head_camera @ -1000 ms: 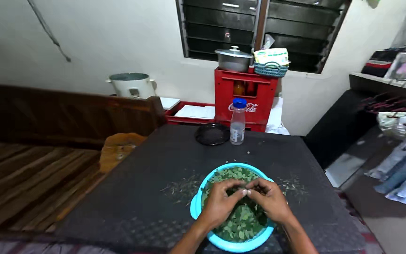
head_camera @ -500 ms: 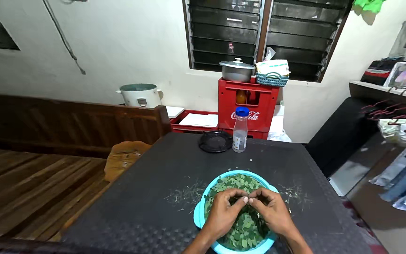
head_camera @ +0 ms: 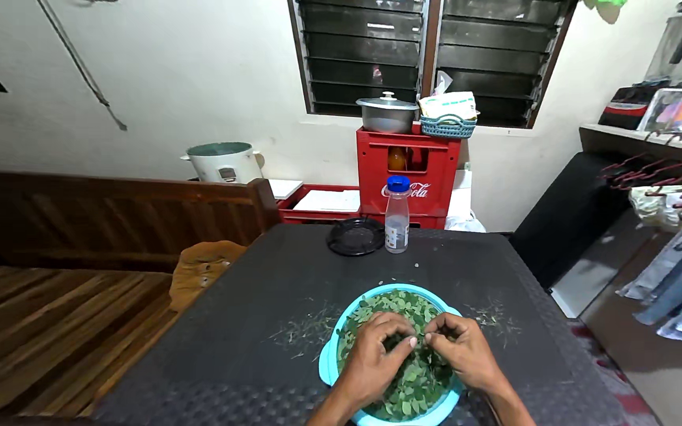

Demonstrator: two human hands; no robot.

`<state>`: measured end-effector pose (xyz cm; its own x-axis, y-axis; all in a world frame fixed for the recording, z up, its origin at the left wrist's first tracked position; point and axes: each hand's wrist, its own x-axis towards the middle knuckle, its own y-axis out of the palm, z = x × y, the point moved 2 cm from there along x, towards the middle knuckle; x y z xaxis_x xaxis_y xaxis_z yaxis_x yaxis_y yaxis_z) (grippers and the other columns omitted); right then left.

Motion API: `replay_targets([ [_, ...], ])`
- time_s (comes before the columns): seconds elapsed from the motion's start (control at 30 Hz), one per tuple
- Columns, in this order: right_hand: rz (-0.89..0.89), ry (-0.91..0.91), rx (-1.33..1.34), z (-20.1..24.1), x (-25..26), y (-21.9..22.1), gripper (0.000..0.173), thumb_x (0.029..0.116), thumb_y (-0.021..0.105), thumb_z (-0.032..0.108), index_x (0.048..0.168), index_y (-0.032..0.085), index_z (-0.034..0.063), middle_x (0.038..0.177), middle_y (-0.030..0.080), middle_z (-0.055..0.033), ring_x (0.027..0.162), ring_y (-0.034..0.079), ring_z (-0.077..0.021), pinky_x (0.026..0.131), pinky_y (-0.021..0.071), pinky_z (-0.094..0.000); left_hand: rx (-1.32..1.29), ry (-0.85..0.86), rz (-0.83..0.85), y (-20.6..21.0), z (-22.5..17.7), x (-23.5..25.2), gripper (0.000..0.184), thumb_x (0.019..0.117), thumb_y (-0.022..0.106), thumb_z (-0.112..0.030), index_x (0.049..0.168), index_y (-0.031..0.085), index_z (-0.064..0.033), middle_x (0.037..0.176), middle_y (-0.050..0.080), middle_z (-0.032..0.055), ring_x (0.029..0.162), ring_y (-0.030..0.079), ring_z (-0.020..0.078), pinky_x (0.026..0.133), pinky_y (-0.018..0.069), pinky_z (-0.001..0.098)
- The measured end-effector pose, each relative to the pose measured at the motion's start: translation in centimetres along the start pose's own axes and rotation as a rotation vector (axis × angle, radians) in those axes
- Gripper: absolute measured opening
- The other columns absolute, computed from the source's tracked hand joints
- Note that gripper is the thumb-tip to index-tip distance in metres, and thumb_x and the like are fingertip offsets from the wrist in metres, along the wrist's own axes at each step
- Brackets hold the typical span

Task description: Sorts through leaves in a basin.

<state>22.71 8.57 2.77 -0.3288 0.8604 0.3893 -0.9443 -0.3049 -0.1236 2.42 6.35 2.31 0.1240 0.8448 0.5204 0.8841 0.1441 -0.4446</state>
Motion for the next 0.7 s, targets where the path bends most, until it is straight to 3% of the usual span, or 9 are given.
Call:
replay_targets([
  [0.07,0.006,-0.010,-0.029,-0.1,0.0,0.3,0.003,0.0891,0.070,0.009,0.091,0.073,0.0075,0.073,0.067,0.0006,0.062,0.060,-0.0061,0.058,0.0519,-0.0238,0.112,0.027,-0.004,0.3,0.0,-0.1,0.015,0.0942,0.063,-0.033,0.091,0.077,-0.0271,0.100,0.073,-0.0153,0.109,0.065,0.0056,0.103,0.0485,0.0414],
  [0.23,0.102,-0.058,-0.247,-0.9,0.5,0.5,0.009,0.0916,0.063,0.011,0.093,0.071,0.0097,0.075,0.067,0.0019,0.064,0.062,-0.0054,0.060,0.0533,-0.0250,0.302,0.060,-0.038,-0.1,0.1,-0.5,0.024,0.0986,0.054,-0.035,0.094,0.075,-0.0250,0.102,0.073,-0.0136,0.112,0.063,0.0069,0.102,0.0404,0.0502],
  [0.3,0.122,-0.076,-0.261,-0.9,0.7,0.2,0.012,0.0923,0.066,0.014,0.103,0.069,0.0093,0.085,0.070,0.0008,0.073,0.067,-0.0075,0.068,0.0581,-0.0274,0.329,0.065,-0.064,-0.3,0.2,-0.6,0.025,0.0994,0.052,-0.035,0.095,0.074,-0.0253,0.102,0.072,-0.0130,0.112,0.063,0.0077,0.103,0.0392,0.0520],
  [0.37,0.123,-0.140,-0.286,-0.4,0.8,0.0,0.026,0.0918,0.072,0.019,0.116,0.067,0.0088,0.101,0.074,-0.0001,0.092,0.071,-0.0093,0.083,0.0615,-0.0309,0.337,0.068,-0.097,-0.4,0.1,-0.8,0.027,0.1008,0.050,-0.037,0.096,0.074,-0.0244,0.102,0.072,-0.0111,0.111,0.063,0.0101,0.101,0.0400,0.0530],
  [0.47,-0.006,-0.253,-0.484,0.8,0.1,-1.1,0.032,0.0925,0.071,0.029,0.120,0.071,0.0122,0.115,0.073,0.0001,0.110,0.067,-0.0122,0.095,0.0571,-0.0385,0.394,0.082,-0.208,-2.0,-0.5,-0.8,0.035,0.1034,0.045,-0.041,0.098,0.073,-0.0198,0.103,0.072,-0.0028,0.107,0.065,0.0188,0.094,0.0432,0.0566],
  [0.57,-0.060,-0.354,-0.567,2.2,-2.1,-5.4,0.025,0.0943,0.069,0.029,0.114,0.072,0.0139,0.114,0.072,0.0005,0.107,0.069,-0.0141,0.093,0.0601,-0.0388,0.643,0.042,-0.300,-6.2,0.2,-1.3,0.040,0.1038,0.042,-0.032,0.098,0.075,-0.0102,0.106,0.073,0.0091,0.111,0.065,0.0329,0.095,0.0401,0.0662],
  [0.63,0.086,-0.353,-0.570,2.8,-5.2,-9.2,0.021,0.0952,0.068,0.029,0.111,0.074,0.0159,0.111,0.073,0.0029,0.105,0.070,-0.0128,0.093,0.0606,-0.0368,0.800,-0.096,-0.236,-10.0,2.6,-3.2,0.034,0.1020,0.049,-0.024,0.111,0.075,-0.0038,0.120,0.069,0.0198,0.121,0.060,0.0451,0.101,0.0339,0.0767],
  [0.7,0.361,-0.265,-0.546,2.6,-9.2,-12.6,0.019,0.0965,0.067,0.031,0.107,0.076,0.0178,0.109,0.074,0.0048,0.102,0.070,-0.0106,0.092,0.0604,-0.0340,0.788,-0.275,-0.143,-14.0,3.5,-6.0,0.037,0.1019,0.057,-0.023,0.127,0.067,0.0028,0.134,0.060,0.0313,0.130,0.050,0.0557,0.104,0.0272,0.0811],
])
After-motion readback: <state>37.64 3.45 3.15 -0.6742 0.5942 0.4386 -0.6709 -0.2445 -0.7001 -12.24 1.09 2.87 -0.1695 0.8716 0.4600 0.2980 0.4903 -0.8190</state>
